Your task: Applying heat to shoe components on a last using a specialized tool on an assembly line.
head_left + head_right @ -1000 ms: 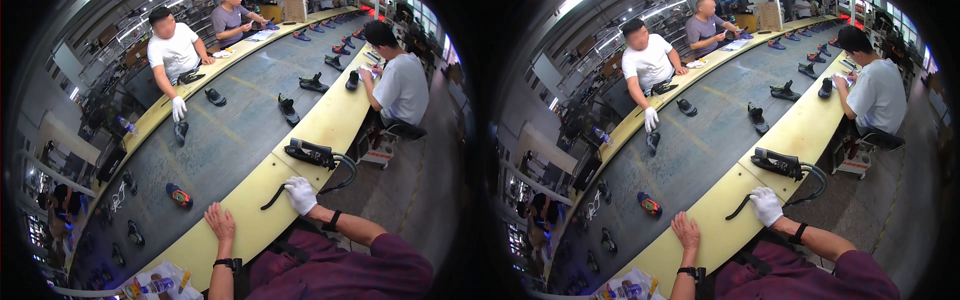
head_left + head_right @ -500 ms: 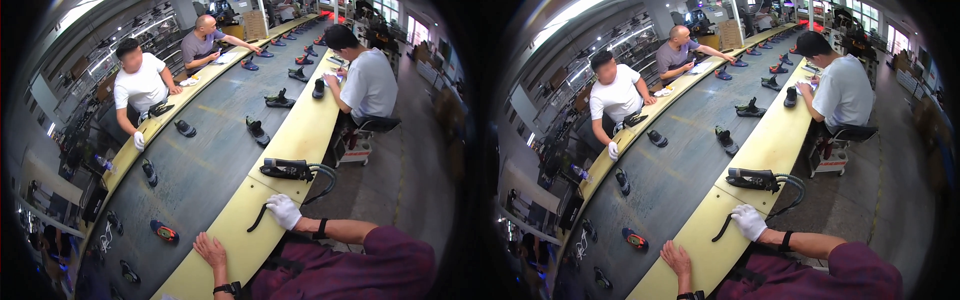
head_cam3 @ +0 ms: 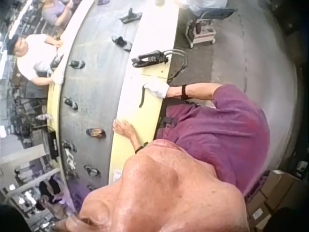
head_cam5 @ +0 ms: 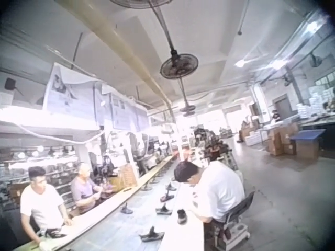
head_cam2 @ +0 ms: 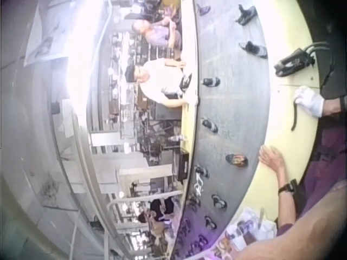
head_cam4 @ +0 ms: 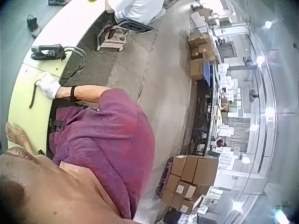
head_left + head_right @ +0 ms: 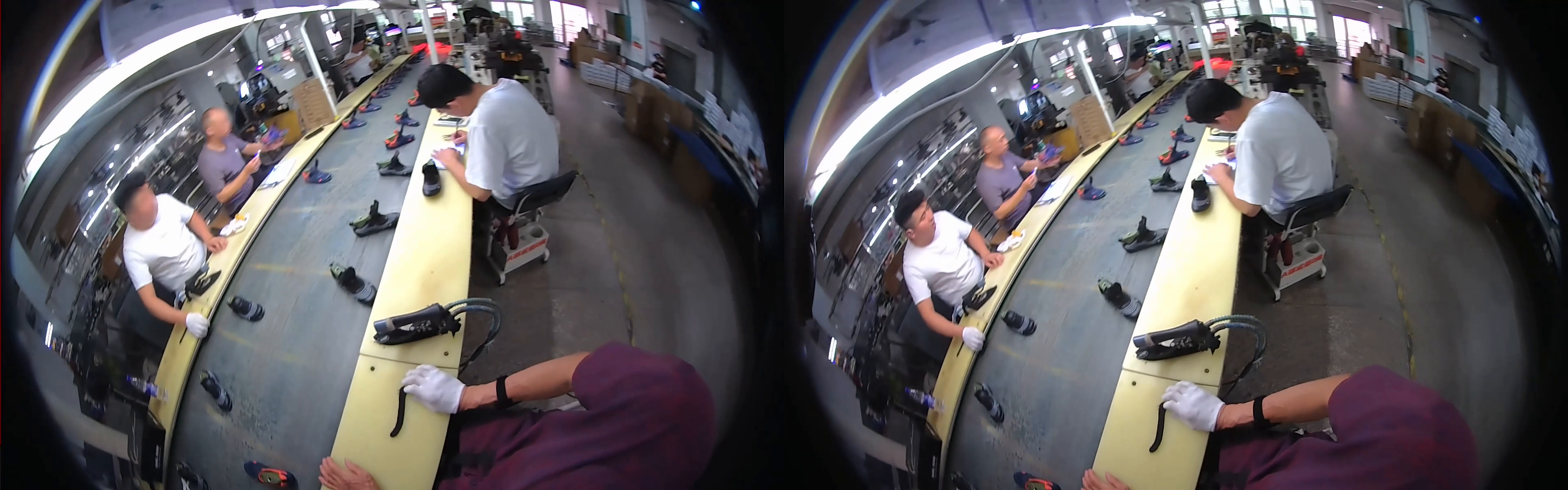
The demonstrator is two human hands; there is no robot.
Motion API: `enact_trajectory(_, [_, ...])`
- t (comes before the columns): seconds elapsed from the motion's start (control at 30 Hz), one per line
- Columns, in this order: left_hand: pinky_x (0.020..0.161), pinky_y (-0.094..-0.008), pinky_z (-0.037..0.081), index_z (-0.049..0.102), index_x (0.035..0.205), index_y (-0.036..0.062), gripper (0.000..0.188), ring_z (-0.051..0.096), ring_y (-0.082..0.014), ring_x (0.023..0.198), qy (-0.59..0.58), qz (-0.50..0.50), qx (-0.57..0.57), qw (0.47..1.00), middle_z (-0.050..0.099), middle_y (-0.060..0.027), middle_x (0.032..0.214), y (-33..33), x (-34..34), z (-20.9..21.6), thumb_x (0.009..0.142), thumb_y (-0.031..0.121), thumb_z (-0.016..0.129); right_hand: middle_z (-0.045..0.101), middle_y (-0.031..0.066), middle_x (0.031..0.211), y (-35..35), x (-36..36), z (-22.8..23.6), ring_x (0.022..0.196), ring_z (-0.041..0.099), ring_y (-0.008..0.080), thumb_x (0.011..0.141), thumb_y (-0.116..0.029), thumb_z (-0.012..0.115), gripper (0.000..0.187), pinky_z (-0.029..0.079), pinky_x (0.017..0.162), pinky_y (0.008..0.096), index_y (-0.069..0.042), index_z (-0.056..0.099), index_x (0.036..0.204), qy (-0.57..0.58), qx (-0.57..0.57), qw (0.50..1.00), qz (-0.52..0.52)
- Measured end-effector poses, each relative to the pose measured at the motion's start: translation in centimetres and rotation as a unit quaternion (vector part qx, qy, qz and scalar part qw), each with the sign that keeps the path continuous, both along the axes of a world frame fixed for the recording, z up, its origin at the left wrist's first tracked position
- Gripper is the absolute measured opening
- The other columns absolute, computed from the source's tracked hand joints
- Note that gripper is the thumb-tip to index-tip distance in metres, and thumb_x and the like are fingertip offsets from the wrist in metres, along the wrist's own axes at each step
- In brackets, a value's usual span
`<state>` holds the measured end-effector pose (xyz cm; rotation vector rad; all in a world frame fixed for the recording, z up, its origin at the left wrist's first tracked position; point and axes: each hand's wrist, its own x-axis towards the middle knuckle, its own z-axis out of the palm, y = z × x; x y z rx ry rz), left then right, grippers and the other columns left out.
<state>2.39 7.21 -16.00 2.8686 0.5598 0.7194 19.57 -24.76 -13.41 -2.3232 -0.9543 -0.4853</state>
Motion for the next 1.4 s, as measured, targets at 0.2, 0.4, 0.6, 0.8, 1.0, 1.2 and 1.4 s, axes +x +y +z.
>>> enact_trajectory(0.2, [0.128, -0.0593, 0.027, 0.057, 0.147, -0.0031, 0.053, 0.048, -0.0406, 0.147, 0.038, -0.01, -0.025, 0.999, 0.06, -0.0217, 0.151, -0.5, 0.4, 1.5, 0.107, 0.032, 0.059, 0.069, 0.0105, 0.123, -0.6, -0.1, 0.6, 0.124, 0.064, 0.0323, 0.09, -0.012, 0.068, 0.021, 0.05, 0.109, 0.0467, -0.006, 0.071, 0.111, 0.001, 0.006, 1.0, -0.004])
enact_trajectory(0.4, [0.127, -0.0591, 0.027, 0.057, 0.147, -0.003, 0.053, 0.049, -0.0403, 0.146, 0.021, -0.016, -0.017, 0.999, 0.059, -0.0234, 0.15, -0.5, 0.3, 1.6, 0.107, 0.032, 0.059, 0.068, 0.0117, 0.124, -0.4, -0.1, 0.5, 0.124, 0.063, 0.0337, 0.093, -0.012, 0.066, 0.019, 0.049, 0.11, 0.0471, -0.006, 0.07, 0.11, 0.008, 0.009, 1.0, 0.001])
enact_trajectory(0.6, [0.125, -0.0586, 0.031, 0.06, 0.143, -0.0003, 0.048, 0.053, -0.0384, 0.142, 0.004, -0.015, 0.039, 0.999, 0.063, -0.0204, 0.145, -0.2, 0.0, 0.4, 0.107, 0.032, 0.059, 0.068, 0.0136, 0.127, -0.3, -0.1, -0.2, 0.126, 0.062, 0.0345, 0.093, -0.012, 0.065, 0.023, 0.048, 0.112, 0.0474, -0.004, 0.069, 0.115, 0.011, -0.015, 1.0, -0.001])
enact_trajectory(0.8, [0.124, -0.0578, 0.034, 0.061, 0.142, 0.0009, 0.046, 0.057, -0.0372, 0.138, 0.007, -0.007, 0.077, 0.997, 0.065, -0.0179, 0.143, -0.4, 0.1, 0.2, 0.108, 0.032, 0.058, 0.069, 0.0147, 0.126, -0.5, -0.1, -0.1, 0.125, 0.064, 0.0361, 0.095, -0.014, 0.066, 0.021, 0.049, 0.111, 0.0478, -0.004, 0.069, 0.113, 0.017, 0.019, 1.0, 0.001])
enact_trajectory(1.0, [0.124, -0.0566, 0.034, 0.061, 0.142, 0.0007, 0.047, 0.057, -0.0375, 0.138, 0.011, 0.0, 0.067, 0.998, 0.066, -0.0185, 0.142, -0.6, 0.2, 0.8, 0.108, 0.033, 0.058, 0.067, 0.0136, 0.125, -0.3, -0.1, -0.1, 0.123, 0.064, 0.0347, 0.092, -0.012, 0.067, 0.023, 0.049, 0.11, 0.0469, -0.005, 0.067, 0.113, 0.001, 0.013, 1.0, -0.006])
enact_trajectory(1.2, [0.124, -0.0569, 0.034, 0.061, 0.142, -0.0002, 0.048, 0.057, -0.038, 0.139, 0.01, -0.001, 0.068, 0.998, 0.066, -0.0202, 0.141, -0.6, 0.1, 0.8, 0.108, 0.033, 0.058, 0.067, 0.013, 0.124, -0.3, -0.1, -0.1, 0.123, 0.063, 0.0344, 0.092, -0.013, 0.067, 0.022, 0.049, 0.109, 0.0468, -0.005, 0.068, 0.113, -0.002, 0.014, 1.0, -0.004])
enact_trajectory(1.4, [0.124, -0.0581, 0.033, 0.062, 0.14, -0.002, 0.048, 0.057, -0.0389, 0.138, 0.001, -0.005, 0.07, 0.998, 0.066, -0.0216, 0.14, -0.4, 0.0, 0.4, 0.108, 0.033, 0.058, 0.067, 0.0127, 0.124, -0.2, -0.2, -0.3, 0.123, 0.063, 0.0342, 0.093, -0.013, 0.067, 0.022, 0.049, 0.109, 0.0467, -0.005, 0.068, 0.113, 0.0, 0.012, 1.0, -0.006])
